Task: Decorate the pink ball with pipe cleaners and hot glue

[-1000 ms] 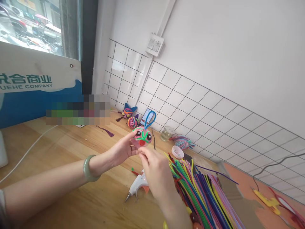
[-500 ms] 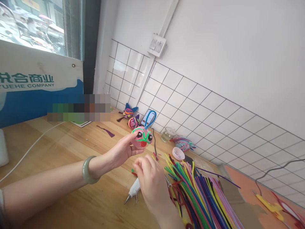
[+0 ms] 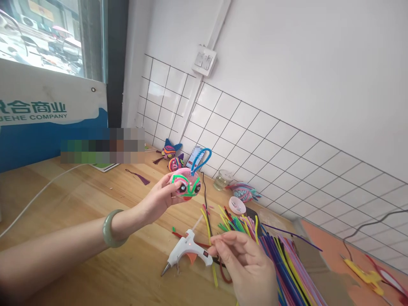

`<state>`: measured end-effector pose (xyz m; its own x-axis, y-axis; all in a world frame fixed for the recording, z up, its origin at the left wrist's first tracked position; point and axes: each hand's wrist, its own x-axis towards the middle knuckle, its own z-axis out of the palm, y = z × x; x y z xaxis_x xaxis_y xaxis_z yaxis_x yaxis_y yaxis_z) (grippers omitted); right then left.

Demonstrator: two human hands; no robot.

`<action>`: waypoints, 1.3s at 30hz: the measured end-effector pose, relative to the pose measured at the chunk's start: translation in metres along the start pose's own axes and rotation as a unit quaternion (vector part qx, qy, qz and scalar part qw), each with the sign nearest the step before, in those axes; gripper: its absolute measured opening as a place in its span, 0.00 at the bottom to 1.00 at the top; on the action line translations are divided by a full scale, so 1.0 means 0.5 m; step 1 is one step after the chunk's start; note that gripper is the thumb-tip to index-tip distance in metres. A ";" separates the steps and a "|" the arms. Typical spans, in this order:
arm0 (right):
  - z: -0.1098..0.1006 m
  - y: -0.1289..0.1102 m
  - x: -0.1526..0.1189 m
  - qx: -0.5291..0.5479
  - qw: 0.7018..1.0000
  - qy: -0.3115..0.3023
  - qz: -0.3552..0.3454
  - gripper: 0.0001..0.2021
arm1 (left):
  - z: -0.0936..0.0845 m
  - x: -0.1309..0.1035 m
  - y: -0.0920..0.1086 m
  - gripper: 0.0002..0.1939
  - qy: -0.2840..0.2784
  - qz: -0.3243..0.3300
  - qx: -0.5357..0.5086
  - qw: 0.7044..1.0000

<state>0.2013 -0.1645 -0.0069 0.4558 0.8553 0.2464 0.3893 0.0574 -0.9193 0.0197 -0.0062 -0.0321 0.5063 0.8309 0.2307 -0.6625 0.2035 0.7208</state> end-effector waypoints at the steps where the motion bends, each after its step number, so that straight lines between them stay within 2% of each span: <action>1: 0.004 0.000 0.004 0.011 1.000 0.005 -0.006 0.12 | 0.001 -0.001 -0.001 0.23 0.000 -0.002 0.003 1.000; 6: 0.043 -0.018 0.014 0.087 0.994 -0.011 -0.058 0.09 | 0.001 -0.004 -0.008 0.24 -0.008 -0.005 0.012 1.000; 11: 0.077 -0.036 0.030 0.145 0.988 -0.024 -0.051 0.06 | -0.002 -0.003 -0.011 0.22 -0.026 -0.021 -0.008 0.999; 20: 0.100 -0.046 0.053 0.038 0.993 -0.047 -0.105 0.06 | -0.005 -0.001 -0.011 0.20 -0.021 -0.035 -0.026 0.999; 24: 0.101 -0.039 0.056 -0.010 0.988 -0.016 -0.153 0.06 | -0.008 -0.001 -0.015 0.21 -0.025 -0.039 0.002 0.999; 26: 0.102 -0.035 0.056 -0.083 0.972 0.014 -0.221 0.04 | -0.009 -0.003 -0.020 0.21 -0.026 -0.027 0.044 0.998; 29: 0.105 -0.028 0.058 -0.196 0.916 0.027 -0.349 0.05 | -0.005 -0.008 -0.028 0.24 -0.024 0.005 0.125 0.992; 31: 0.109 -0.021 0.060 -0.247 0.882 0.029 -0.401 0.07 | -0.001 -0.011 -0.034 0.25 -0.021 0.012 0.161 0.987; 34: 0.115 -0.013 0.064 -0.296 0.850 0.043 -0.434 0.08 | 0.006 -0.018 -0.041 0.27 -0.016 0.007 0.201 0.980; 39: 0.123 -0.008 0.066 -0.344 0.831 0.042 -0.434 0.05 | 0.015 -0.031 -0.042 0.28 0.001 0.029 0.273 0.962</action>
<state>0.1655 -0.1051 -0.0138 -0.1933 0.6046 0.7727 0.9534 0.3016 0.0026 0.0300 -0.0273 -0.0458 0.4754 0.8340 0.2802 -0.3011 -0.1451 0.9425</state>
